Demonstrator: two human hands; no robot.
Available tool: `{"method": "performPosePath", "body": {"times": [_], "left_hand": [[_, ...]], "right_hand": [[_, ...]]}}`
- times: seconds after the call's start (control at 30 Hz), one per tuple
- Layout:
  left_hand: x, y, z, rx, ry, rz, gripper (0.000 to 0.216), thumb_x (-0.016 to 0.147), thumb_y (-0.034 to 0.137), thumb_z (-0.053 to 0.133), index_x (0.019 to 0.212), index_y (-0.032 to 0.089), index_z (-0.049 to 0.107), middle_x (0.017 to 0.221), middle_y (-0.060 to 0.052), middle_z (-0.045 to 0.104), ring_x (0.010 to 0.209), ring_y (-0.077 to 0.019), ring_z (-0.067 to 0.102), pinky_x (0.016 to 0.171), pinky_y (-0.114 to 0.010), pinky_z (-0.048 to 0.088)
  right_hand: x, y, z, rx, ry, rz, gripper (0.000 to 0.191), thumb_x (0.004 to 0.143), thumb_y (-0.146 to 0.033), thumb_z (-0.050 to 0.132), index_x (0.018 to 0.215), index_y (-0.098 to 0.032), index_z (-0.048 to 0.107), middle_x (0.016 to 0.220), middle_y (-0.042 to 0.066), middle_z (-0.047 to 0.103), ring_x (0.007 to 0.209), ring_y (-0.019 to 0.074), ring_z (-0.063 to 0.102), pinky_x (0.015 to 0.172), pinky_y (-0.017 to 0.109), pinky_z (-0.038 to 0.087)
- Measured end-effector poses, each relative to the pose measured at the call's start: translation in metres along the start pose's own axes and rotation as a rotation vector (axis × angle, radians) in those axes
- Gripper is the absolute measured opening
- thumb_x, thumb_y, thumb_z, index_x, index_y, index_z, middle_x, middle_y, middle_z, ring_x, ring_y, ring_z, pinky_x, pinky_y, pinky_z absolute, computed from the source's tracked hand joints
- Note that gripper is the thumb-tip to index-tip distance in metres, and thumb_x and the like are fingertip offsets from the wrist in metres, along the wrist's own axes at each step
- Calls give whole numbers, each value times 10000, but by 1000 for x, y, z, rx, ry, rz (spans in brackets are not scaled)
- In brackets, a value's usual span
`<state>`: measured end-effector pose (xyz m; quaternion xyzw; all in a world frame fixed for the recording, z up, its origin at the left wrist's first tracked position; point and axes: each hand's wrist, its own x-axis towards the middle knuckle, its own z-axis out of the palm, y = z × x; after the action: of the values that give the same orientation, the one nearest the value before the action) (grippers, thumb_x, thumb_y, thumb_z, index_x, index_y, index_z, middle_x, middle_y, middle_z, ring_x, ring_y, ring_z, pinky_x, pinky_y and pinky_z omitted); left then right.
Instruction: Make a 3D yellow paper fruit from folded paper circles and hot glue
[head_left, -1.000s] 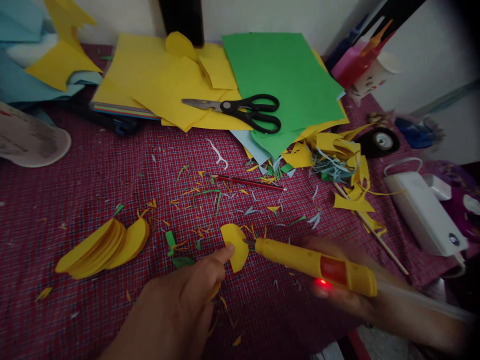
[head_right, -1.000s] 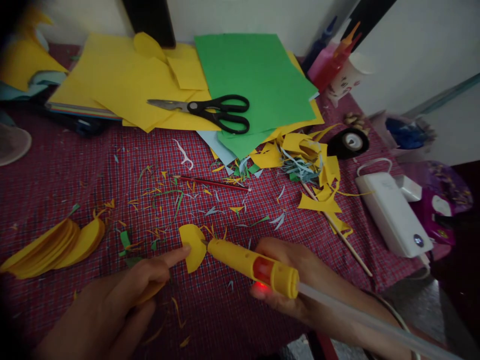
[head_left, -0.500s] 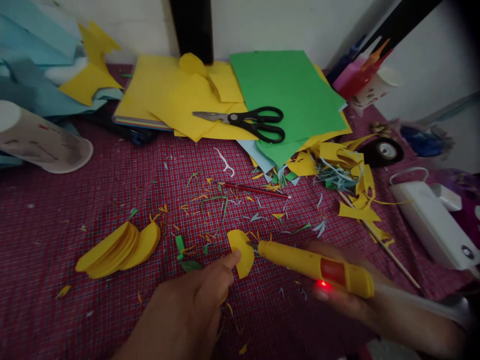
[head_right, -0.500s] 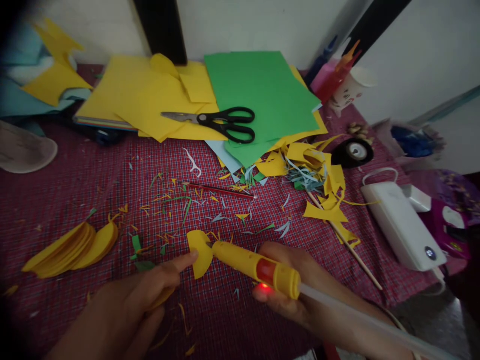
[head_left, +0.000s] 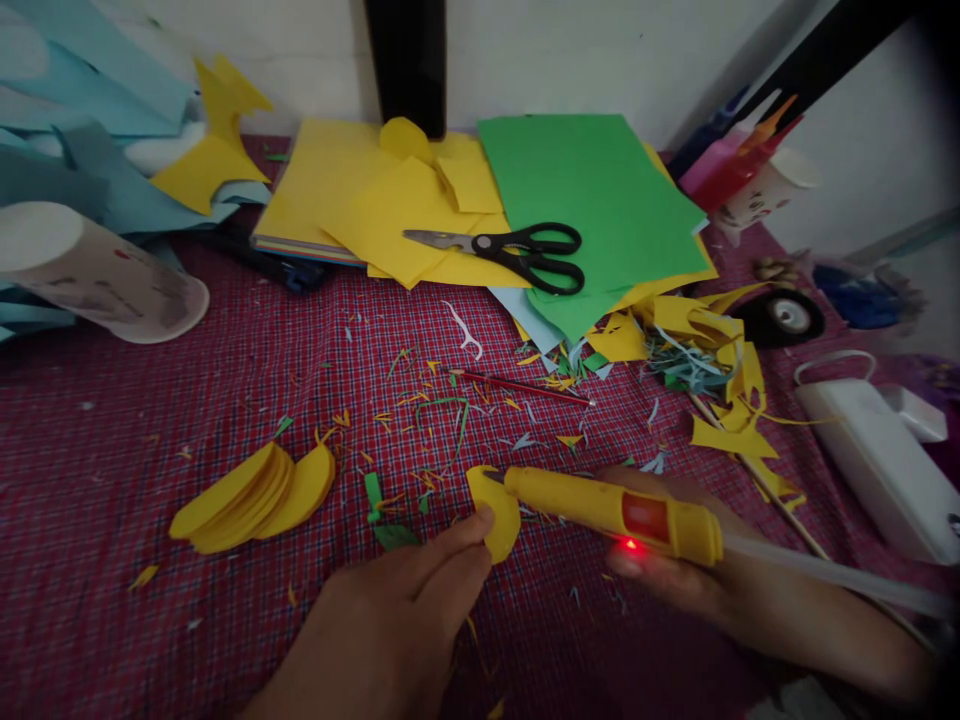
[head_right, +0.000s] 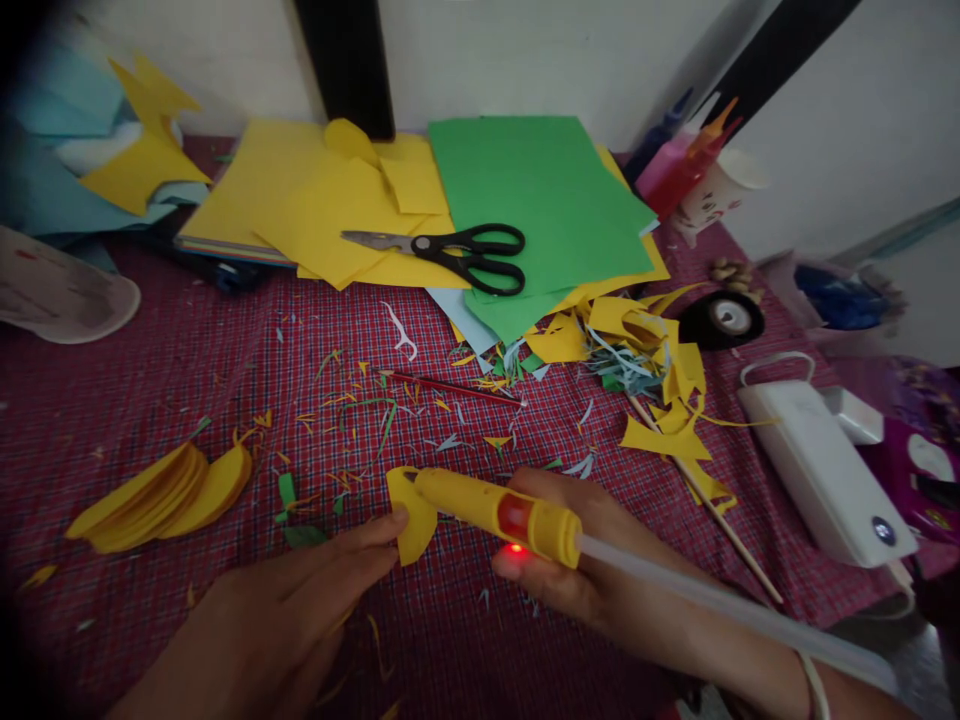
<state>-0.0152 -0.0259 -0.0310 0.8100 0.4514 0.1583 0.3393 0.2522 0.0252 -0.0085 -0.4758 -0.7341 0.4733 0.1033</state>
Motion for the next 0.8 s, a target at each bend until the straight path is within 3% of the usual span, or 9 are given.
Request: {"method": "performPosePath", "body": {"times": [0.33,0.63,0.8], "left_hand": [[5,3,0,-43,66,2,530,785,49,387,1229,274,567,1219,10,666,998,-186,682,781,-321,578],[5,4,-1,-70,42,-22,511,805,73,372,1242,258,563,1247,13,650,1012,-190,675,804,-318,568],[1,0,5,-145,51,-40,481,820,76,401,1192,312,593,1176,54,685,1024,-163,672,822,-271,573]], "right_hand": [[8,-6,-1,-2,-42,-35,291,858,-493,533,718,-263,425,631,-39,488,502,150,493,423,267,372],[9,-5,-1,-36,-59,-60,237,865,-436,541,750,-254,442,664,-35,521,528,143,517,452,260,393],[5,-4,0,-45,-84,-35,245,870,-461,530,758,-256,455,661,-35,533,525,145,518,432,252,404]]}}
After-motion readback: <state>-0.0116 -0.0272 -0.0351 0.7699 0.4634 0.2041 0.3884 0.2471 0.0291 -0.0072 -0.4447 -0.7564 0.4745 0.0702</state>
